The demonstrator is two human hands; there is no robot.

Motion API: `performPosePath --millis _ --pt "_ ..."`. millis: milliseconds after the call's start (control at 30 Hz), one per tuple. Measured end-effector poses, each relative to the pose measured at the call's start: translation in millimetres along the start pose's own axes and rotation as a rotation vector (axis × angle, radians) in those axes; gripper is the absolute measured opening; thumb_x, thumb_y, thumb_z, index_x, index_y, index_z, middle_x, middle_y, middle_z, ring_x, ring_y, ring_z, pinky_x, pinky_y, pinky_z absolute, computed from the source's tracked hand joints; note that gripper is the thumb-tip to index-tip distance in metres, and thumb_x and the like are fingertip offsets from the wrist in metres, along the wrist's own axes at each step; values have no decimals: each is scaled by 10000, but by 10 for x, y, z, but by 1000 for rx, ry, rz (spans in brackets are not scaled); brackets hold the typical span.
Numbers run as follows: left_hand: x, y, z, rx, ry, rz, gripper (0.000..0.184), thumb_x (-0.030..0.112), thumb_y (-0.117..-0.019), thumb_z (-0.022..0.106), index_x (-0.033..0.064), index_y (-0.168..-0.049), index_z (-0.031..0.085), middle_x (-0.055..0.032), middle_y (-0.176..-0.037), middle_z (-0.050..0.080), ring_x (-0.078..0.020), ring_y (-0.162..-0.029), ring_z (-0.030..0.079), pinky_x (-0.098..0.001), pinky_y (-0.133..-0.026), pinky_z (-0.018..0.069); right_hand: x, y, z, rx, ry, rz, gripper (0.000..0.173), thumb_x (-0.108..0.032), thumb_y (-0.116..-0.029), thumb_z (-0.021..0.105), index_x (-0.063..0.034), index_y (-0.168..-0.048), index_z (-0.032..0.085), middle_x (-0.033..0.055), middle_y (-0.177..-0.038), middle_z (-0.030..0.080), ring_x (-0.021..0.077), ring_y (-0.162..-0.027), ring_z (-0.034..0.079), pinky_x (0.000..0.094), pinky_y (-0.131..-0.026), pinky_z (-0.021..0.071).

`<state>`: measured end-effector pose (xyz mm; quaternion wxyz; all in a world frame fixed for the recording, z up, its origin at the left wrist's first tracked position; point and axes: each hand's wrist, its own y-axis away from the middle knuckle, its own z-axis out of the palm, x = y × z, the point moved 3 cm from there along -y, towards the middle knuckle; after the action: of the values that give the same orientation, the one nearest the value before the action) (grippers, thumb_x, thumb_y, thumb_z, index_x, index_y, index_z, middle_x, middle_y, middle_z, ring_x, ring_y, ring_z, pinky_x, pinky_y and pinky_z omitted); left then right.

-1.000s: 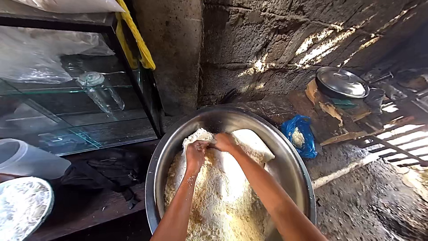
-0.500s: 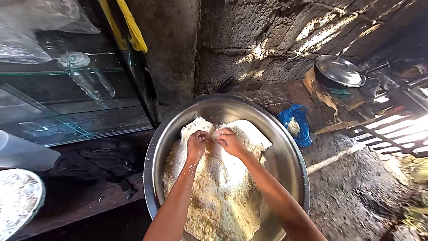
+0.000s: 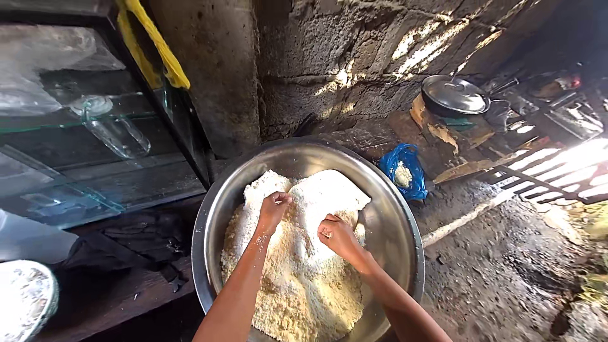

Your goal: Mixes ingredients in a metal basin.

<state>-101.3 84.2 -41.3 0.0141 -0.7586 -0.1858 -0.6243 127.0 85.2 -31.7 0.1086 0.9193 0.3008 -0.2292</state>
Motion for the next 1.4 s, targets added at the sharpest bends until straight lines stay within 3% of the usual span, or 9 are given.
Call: performPosePath --millis 333,467,533,733,833,967,1133,1233,1400 --pt "-22 -736 361 -188 -353 114 549 318 -996 658 -16 -1413 530 -274 -1385 560 -391 -1304 544 -540 -1115 428 352 327 -417 -25 -616 317 217 -192 -1013 595 1 -1095 650 67 -853 682 127 -710 653 308 -686 560" --pt "56 -850 482 -257 -594 81 729 559 -981 607 16 -1457 510 -289 -1414 547 -436 -1344 514 -616 -1131 383 862 342 -999 842 -1158 394 242 -125 -1040 571 73 -1160 642 75 -849 687 124 -705 652 293 -680 576" --pt "76 -887 510 -304 -645 41 847 635 -934 626 12 -1487 471 -293 -1437 529 -444 -1368 491 -629 -1138 366 1065 293 -1244 1031 -1333 482 312 -229 -1056 585 43 -1199 641 90 -900 712 127 -718 672 275 -654 569" --pt "-10 -973 556 -259 -418 -33 827 431 -809 865 -45 -1400 536 -305 -1381 555 -425 -1322 522 -596 -1115 404 776 12 -606 466 -1191 497 338 -275 -1080 508 9 -1171 667 78 -862 695 150 -720 660 315 -668 561" --pt "61 -737 549 -188 -339 -89 759 324 -780 907 -60 -1343 573 -303 -1328 585 -412 -1263 562 -586 -1075 441 640 -92 -301 279 -699 479 473 -355 -993 652 -5 -1308 603 190 -1194 656 288 -1085 647 453 -951 534" --pt "6 -216 517 -82 -85 -158 680 151 -736 928 -76 -1284 594 -270 -1214 635 -353 -1100 630 -528 -953 522 676 -292 -376 403 -231 428 718 -595 -916 649 -84 -1417 578 240 -1487 485 439 -1418 406 600 -1152 359" --pt "42 377 693 17 222 -227 619 8 -780 857 -67 -1323 568 -257 -1279 608 -331 -1111 630 -492 -925 545 735 -800 -496 314 20 398 709 -700 -916 553 -176 -1389 625 138 -1463 546 374 -1425 403 608 -1136 315" --pt "184 547 754 22 240 -177 661 -2 -772 860 -42 -1359 557 -250 -1344 580 -312 -1047 658 -459 -868 572 696 -1155 -612 112 10 330 759 -728 -988 376 -83 -1243 685 167 -1294 663 342 -1301 554 582 -1145 332" --pt "109 517 708 44 292 -162 654 -40 -771 849 -33 -1369 586 -234 -1307 630 -274 -972 695 -407 -860 588 951 -1456 -728 -177 -206 275 806 -746 -938 497 -3 -1182 695 262 -1176 667 405 -1138 630 644 -985 459"
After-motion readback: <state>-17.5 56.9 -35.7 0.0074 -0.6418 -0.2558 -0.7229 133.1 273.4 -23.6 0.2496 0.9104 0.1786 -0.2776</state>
